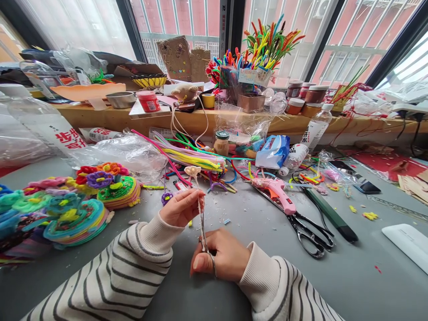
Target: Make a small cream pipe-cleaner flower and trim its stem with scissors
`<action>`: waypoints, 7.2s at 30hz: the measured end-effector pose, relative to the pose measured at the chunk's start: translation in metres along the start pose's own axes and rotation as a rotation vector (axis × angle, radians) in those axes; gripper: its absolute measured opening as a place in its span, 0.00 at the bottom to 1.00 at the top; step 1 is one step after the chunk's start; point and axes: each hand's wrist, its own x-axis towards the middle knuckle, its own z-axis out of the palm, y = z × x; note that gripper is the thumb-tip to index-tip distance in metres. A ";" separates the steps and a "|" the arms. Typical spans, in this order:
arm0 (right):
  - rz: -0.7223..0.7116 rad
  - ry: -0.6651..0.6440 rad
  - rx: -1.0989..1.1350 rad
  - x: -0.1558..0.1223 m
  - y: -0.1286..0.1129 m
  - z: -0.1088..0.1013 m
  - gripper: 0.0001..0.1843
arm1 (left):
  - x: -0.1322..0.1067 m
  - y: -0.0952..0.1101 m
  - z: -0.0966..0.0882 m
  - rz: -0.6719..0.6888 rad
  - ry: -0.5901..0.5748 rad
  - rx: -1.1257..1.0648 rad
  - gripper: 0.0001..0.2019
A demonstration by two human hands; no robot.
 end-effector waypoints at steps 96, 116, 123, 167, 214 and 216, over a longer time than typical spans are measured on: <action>0.023 0.328 -0.015 0.001 0.016 0.001 0.30 | 0.001 0.004 -0.004 0.101 0.078 0.030 0.12; -0.042 0.044 -0.023 0.002 0.005 0.001 0.47 | 0.003 0.003 -0.002 0.114 0.038 0.042 0.13; -0.084 -0.027 -0.017 0.001 0.005 0.001 0.44 | 0.002 0.001 -0.002 0.076 0.012 0.073 0.13; -0.091 -0.045 0.029 0.001 0.012 0.001 0.41 | 0.002 -0.001 -0.002 -0.029 -0.061 0.127 0.14; -0.070 0.006 0.002 0.000 0.014 0.003 0.42 | 0.002 -0.002 -0.003 0.016 -0.027 0.151 0.14; -0.062 0.004 -0.010 0.001 0.014 0.003 0.42 | 0.002 -0.002 -0.003 0.022 -0.027 0.161 0.14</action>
